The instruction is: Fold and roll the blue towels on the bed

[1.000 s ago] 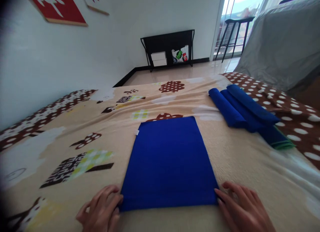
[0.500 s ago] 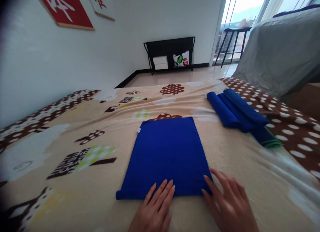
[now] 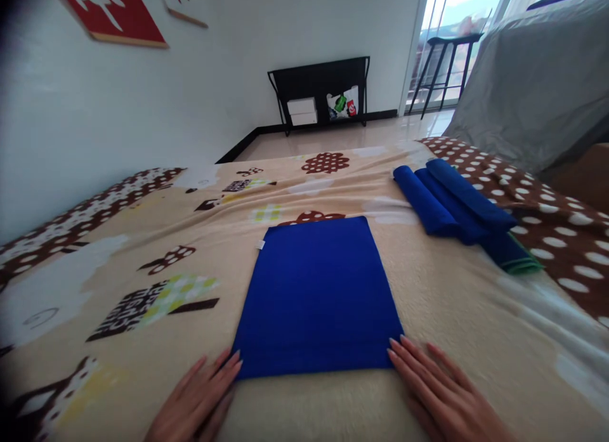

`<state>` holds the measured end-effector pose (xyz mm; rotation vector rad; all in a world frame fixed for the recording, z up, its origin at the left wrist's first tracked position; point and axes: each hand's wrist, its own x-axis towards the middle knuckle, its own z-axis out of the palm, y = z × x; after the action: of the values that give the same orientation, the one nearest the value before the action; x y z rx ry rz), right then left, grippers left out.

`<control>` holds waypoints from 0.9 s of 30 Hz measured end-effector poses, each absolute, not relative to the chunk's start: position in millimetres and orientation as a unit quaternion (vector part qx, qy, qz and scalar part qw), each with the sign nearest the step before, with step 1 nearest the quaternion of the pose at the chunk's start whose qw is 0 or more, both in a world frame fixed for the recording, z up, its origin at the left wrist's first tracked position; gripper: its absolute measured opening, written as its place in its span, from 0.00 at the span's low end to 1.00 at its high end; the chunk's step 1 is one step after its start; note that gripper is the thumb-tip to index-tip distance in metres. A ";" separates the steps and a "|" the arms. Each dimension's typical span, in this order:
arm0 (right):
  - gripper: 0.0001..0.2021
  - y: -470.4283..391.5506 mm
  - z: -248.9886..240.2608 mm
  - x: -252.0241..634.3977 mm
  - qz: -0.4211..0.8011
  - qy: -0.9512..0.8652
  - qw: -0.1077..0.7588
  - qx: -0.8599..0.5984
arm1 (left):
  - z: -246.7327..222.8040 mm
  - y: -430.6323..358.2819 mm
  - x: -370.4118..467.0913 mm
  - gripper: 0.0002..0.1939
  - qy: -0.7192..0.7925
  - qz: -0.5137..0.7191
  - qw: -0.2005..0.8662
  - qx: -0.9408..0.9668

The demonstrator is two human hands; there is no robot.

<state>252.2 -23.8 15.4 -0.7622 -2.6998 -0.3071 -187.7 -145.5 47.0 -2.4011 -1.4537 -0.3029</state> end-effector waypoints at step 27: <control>0.13 -0.4 30.6 184.8 -0.134 -0.866 0.262 -0.403 | 50.1 -96.0 -123.2 0.12 -0.663 -0.175 0.284 -0.670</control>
<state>184.8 -0.4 30.6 -1.0912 -2.3440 -0.3629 -123.2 -96.0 50.1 -1.7942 -1.7737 -0.4683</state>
